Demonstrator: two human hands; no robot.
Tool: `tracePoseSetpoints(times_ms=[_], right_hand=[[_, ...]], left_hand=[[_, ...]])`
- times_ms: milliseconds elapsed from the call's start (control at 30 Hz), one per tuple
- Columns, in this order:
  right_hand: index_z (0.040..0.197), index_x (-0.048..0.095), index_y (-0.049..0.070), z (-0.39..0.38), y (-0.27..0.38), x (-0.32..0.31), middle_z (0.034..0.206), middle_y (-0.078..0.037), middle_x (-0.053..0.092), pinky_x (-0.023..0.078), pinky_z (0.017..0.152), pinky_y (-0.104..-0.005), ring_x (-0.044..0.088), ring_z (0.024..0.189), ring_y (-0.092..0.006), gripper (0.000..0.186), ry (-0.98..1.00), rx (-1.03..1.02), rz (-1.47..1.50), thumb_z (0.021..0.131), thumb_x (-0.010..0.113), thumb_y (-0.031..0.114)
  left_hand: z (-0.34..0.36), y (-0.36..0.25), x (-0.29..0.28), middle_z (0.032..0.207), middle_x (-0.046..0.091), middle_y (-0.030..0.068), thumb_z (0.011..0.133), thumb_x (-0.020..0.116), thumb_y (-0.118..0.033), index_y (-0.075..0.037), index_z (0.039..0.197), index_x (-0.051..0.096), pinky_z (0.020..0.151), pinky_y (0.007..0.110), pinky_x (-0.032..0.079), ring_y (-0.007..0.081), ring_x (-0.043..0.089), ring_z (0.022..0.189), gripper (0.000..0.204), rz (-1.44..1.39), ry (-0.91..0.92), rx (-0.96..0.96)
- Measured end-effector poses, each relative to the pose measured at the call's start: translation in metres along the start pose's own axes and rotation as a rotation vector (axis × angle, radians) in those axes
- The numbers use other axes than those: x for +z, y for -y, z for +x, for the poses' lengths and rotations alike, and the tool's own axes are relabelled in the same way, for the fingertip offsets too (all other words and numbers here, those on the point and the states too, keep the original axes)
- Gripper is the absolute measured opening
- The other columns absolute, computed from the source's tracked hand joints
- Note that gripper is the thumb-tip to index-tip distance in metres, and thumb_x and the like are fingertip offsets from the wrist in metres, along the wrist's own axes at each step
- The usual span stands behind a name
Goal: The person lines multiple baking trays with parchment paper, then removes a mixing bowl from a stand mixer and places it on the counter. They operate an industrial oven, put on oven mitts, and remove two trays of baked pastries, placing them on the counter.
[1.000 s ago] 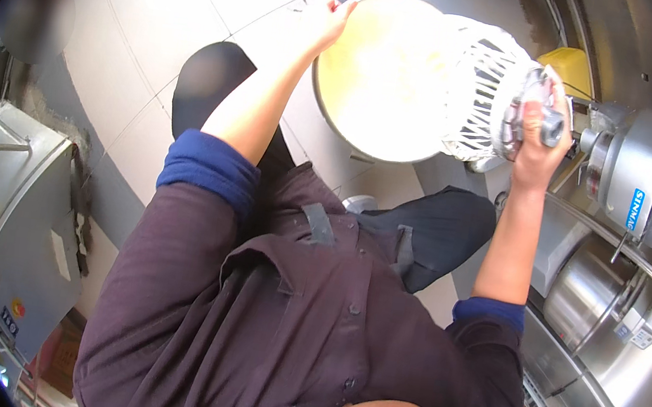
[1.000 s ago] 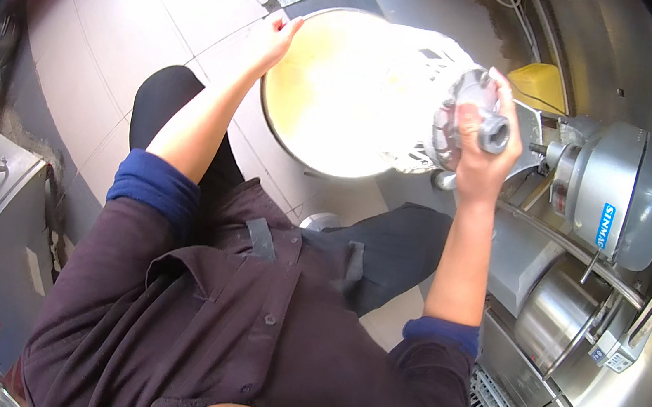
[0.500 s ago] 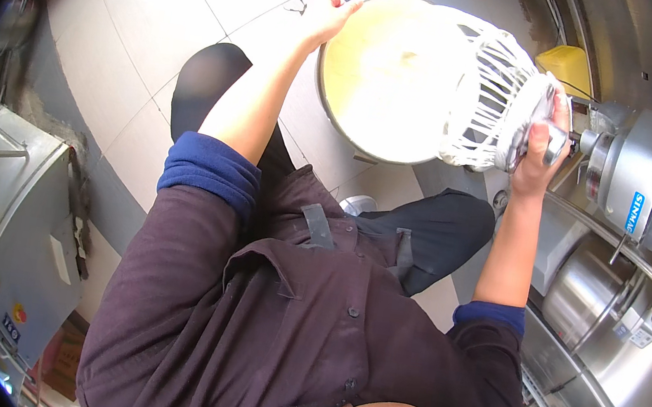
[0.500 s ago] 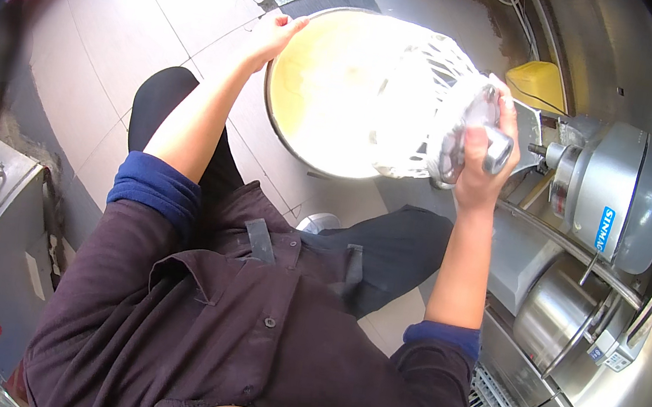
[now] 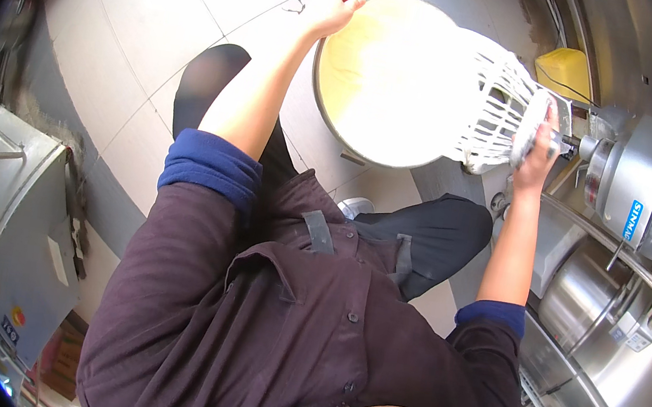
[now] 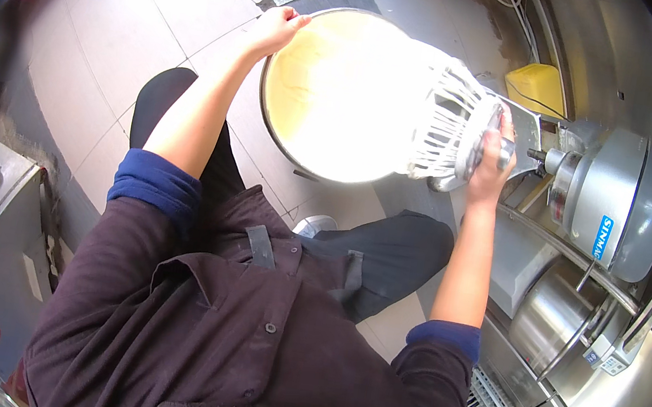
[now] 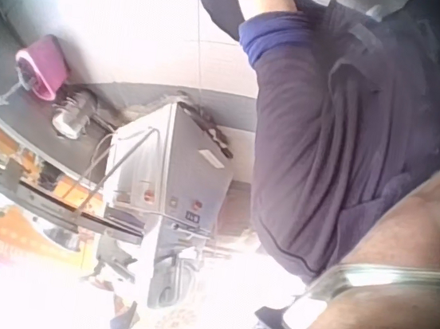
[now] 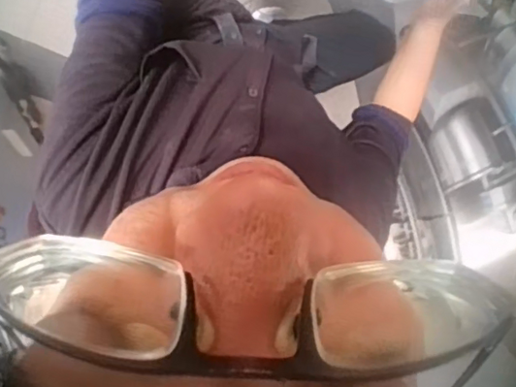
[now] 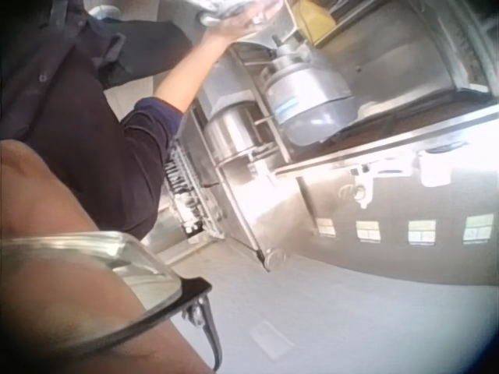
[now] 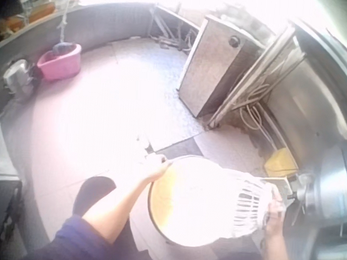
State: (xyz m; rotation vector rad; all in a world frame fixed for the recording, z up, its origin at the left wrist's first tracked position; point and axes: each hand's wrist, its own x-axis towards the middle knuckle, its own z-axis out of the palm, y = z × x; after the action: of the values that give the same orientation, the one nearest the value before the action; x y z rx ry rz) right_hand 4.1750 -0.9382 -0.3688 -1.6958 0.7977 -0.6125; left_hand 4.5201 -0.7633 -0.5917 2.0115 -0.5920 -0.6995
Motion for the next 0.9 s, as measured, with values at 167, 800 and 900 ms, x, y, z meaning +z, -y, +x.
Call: tracePoseSetpoints(times_ms=[167, 800, 900], right_hand=[[0.143, 0.056, -0.011, -0.005, -0.001, -0.008, 0.139, -0.017, 0.063, 0.043, 0.113, -0.0385, 0.058, 0.130, -0.0241, 0.062, -0.071, -0.316, -0.222, 0.096, 0.078, 0.022], [0.148, 0.050, -0.011, -0.003, 0.006, -0.001, 0.144, -0.019, 0.059, 0.044, 0.114, -0.0393, 0.057, 0.133, -0.0269, 0.081, -0.057, -0.211, -0.414, 0.089, 0.075, 0.038], [0.145, 0.052, -0.011, -0.005, 0.007, -0.002, 0.138, -0.018, 0.061, 0.044, 0.113, -0.0388, 0.058, 0.128, -0.0250, 0.080, -0.014, -0.383, -0.324, 0.087, 0.078, 0.037]], left_hand=[[0.003, -0.006, 0.000, 0.087, 0.074, 0.0137, 0.099, 0.069, -0.051, -0.005, 0.094, 0.069, 0.078, 0.041, 0.054, 0.0258, 0.071, 0.082, 0.046, 0.054, -0.024, 0.042], [-0.005, -0.009, 0.005, 0.118, 0.074, 0.0243, 0.101, 0.061, -0.014, -0.006, 0.132, 0.072, 0.093, 0.042, 0.056, 0.0340, 0.075, 0.106, 0.034, 0.202, -0.015, 0.162], [-0.006, -0.012, 0.005, 0.119, 0.073, 0.0255, 0.100, 0.060, -0.015, -0.004, 0.135, 0.069, 0.091, 0.041, 0.056, 0.0342, 0.075, 0.104, 0.038, 0.094, -0.013, 0.215]])
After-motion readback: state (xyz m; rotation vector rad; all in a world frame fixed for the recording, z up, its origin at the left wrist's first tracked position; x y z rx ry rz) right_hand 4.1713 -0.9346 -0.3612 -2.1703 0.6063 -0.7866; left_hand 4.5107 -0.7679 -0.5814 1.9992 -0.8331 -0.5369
